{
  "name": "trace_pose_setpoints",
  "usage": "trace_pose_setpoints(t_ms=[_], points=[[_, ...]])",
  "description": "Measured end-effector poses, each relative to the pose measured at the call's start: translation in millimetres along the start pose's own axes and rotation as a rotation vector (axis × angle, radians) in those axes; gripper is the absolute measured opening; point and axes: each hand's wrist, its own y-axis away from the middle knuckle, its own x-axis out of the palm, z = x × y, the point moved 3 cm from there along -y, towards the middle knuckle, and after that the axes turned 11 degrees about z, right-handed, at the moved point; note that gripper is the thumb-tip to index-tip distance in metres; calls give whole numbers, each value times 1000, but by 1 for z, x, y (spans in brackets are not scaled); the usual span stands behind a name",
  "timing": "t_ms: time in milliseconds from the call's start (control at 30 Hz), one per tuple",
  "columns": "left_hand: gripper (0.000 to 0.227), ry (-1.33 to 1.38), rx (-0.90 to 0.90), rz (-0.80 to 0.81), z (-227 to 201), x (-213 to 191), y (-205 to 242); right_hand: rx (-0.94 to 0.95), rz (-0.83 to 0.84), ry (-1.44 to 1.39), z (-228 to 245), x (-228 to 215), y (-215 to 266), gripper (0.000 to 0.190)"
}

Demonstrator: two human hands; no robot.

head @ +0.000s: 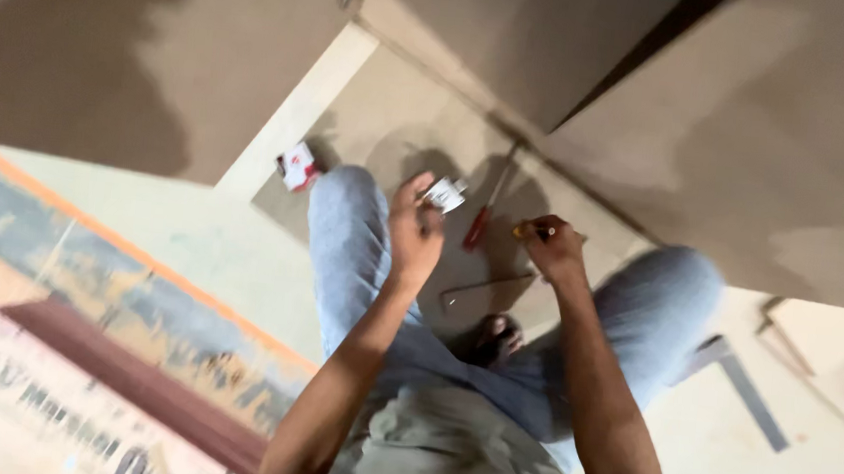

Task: The person measures and marks positions on a cabinet door and frame using a tape measure and pencil. They unpack a cabinet lock, assemble it with a key, and mark the door for installation. The person also uses a wooden template to mark alignment on the cabinet frame.

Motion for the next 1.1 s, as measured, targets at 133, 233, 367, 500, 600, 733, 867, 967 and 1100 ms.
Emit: trace_pose_setpoints(t_ms=[133, 233, 367, 500, 600, 733, 867, 967, 1100], points=[[35, -215, -331, 60, 96, 16, 3, 179, 74, 176, -78, 85, -36, 35], [38, -266, -474, 134, 147, 33, -3, 183, -1, 240, -98, 116, -42, 38], [78, -369, -492, 396, 184, 58, -13, 101, -168, 393, -80, 130, -29, 52], [102, -624, -544, 620, 203, 78, -13, -261, -536, 481, -26, 119, -21, 56], [82, -641, -361, 510, 214, 77, -3, -428, -450, 218, 11, 133, -37, 29], [58, -664, -251, 521, 232, 87, -8, -597, -370, 14, 41, 145, -69, 10], [60, -264, -436, 422, 210, 74, 11, -624, -420, 90, 52, 146, -57, 12], [48, 87, -538, 227, 170, 67, 21, -718, -412, 9, 71, 134, -33, 19], [37, 154, -273, 18, 130, 58, 16, -607, -323, -137, 98, 121, -28, 23]])
